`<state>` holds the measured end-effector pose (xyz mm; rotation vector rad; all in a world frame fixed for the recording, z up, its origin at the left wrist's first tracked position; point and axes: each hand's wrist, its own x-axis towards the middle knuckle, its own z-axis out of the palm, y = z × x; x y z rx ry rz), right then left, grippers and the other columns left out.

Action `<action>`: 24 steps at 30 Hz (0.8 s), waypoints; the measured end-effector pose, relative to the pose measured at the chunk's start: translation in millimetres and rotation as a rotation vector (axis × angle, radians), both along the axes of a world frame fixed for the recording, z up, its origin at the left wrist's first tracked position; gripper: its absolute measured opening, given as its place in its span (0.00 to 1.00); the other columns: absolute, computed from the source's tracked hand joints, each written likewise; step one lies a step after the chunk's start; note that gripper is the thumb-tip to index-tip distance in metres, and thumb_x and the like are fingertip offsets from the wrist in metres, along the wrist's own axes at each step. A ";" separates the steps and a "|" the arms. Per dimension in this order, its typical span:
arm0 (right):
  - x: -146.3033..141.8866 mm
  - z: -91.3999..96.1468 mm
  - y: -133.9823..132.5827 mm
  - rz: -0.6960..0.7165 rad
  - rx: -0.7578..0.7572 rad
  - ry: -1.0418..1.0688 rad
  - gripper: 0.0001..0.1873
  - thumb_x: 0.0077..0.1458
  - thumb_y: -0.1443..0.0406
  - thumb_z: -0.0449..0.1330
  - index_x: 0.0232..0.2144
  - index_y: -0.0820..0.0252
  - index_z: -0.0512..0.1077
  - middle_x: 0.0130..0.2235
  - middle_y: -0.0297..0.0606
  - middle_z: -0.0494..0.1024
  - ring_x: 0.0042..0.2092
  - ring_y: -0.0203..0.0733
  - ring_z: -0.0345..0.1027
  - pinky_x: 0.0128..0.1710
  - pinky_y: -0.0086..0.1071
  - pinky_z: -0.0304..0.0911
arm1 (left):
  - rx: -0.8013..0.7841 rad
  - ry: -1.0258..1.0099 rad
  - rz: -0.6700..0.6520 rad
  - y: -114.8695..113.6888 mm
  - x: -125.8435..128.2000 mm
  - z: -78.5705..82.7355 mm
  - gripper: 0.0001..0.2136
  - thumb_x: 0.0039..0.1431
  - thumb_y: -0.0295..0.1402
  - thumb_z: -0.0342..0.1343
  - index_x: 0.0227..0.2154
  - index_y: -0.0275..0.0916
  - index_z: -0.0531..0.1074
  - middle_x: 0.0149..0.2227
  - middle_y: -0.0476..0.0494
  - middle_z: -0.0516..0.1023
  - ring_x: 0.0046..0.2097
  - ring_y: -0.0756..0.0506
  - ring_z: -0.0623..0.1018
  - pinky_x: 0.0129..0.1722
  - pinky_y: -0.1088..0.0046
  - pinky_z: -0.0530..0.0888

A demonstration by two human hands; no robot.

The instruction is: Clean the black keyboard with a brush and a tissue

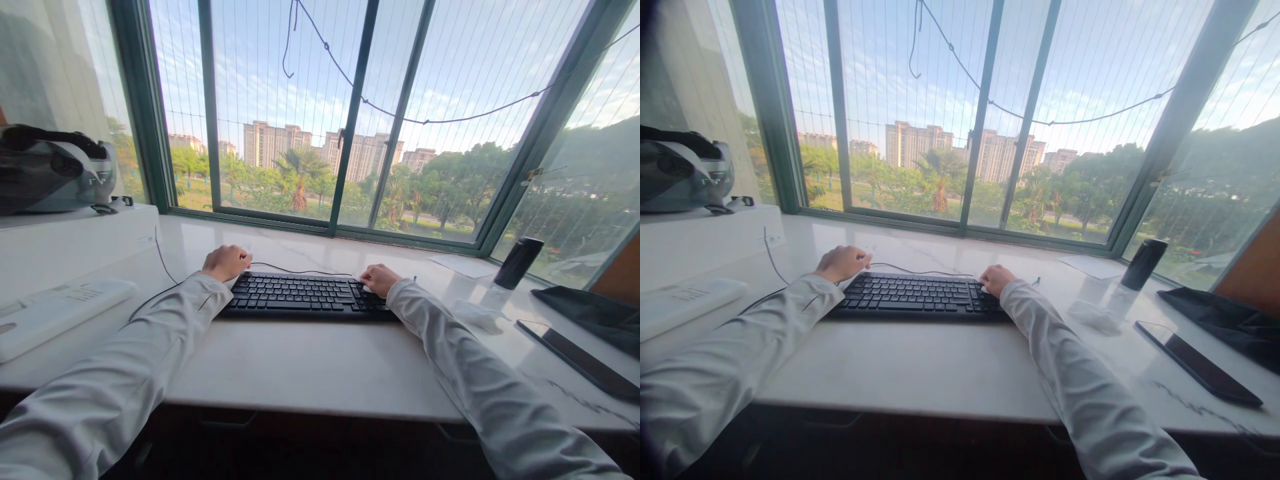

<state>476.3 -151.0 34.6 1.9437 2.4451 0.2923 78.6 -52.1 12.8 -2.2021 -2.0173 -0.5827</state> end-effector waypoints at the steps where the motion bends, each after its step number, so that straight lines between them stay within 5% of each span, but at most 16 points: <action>1: 0.6 0.8 -1.0 0.005 -0.023 0.009 0.13 0.55 0.61 0.56 0.35 0.56 0.80 0.33 0.40 0.80 0.40 0.41 0.71 0.39 0.27 0.60 | -0.001 0.004 0.000 0.1 -0.2 0.0 0.21 0.52 0.49 0.45 0.29 0.46 0.81 0.35 0.41 0.80 0.40 0.38 0.76 0.37 0.69 0.69; 16: -3.1 18.9 -41.3 0.120 -0.283 0.030 0.08 0.47 0.63 0.60 0.20 0.54 0.77 0.26 0.36 0.78 0.28 0.38 0.67 0.31 0.30 0.57 | -0.032 0.056 0.045 1.2 -7.7 1.8 0.22 0.52 0.50 0.44 0.32 0.45 0.80 0.37 0.41 0.79 0.41 0.37 0.75 0.38 0.68 0.69; 21: -2.8 33.1 -56.0 0.159 -0.392 0.094 0.06 0.46 0.63 0.61 0.23 0.56 0.78 0.20 0.32 0.73 0.24 0.34 0.62 0.27 0.29 0.54 | -0.060 0.065 0.054 0.5 -10.2 1.8 0.22 0.53 0.50 0.42 0.32 0.45 0.80 0.36 0.40 0.79 0.40 0.37 0.75 0.38 0.65 0.69; 24: 0.9 37.5 -53.5 0.175 -0.274 0.193 0.09 0.50 0.61 0.59 0.27 0.57 0.79 0.26 0.34 0.76 0.29 0.36 0.66 0.31 0.28 0.57 | -0.076 0.062 0.054 -0.2 -10.4 2.0 0.23 0.54 0.50 0.41 0.32 0.45 0.80 0.37 0.39 0.79 0.40 0.36 0.75 0.38 0.63 0.69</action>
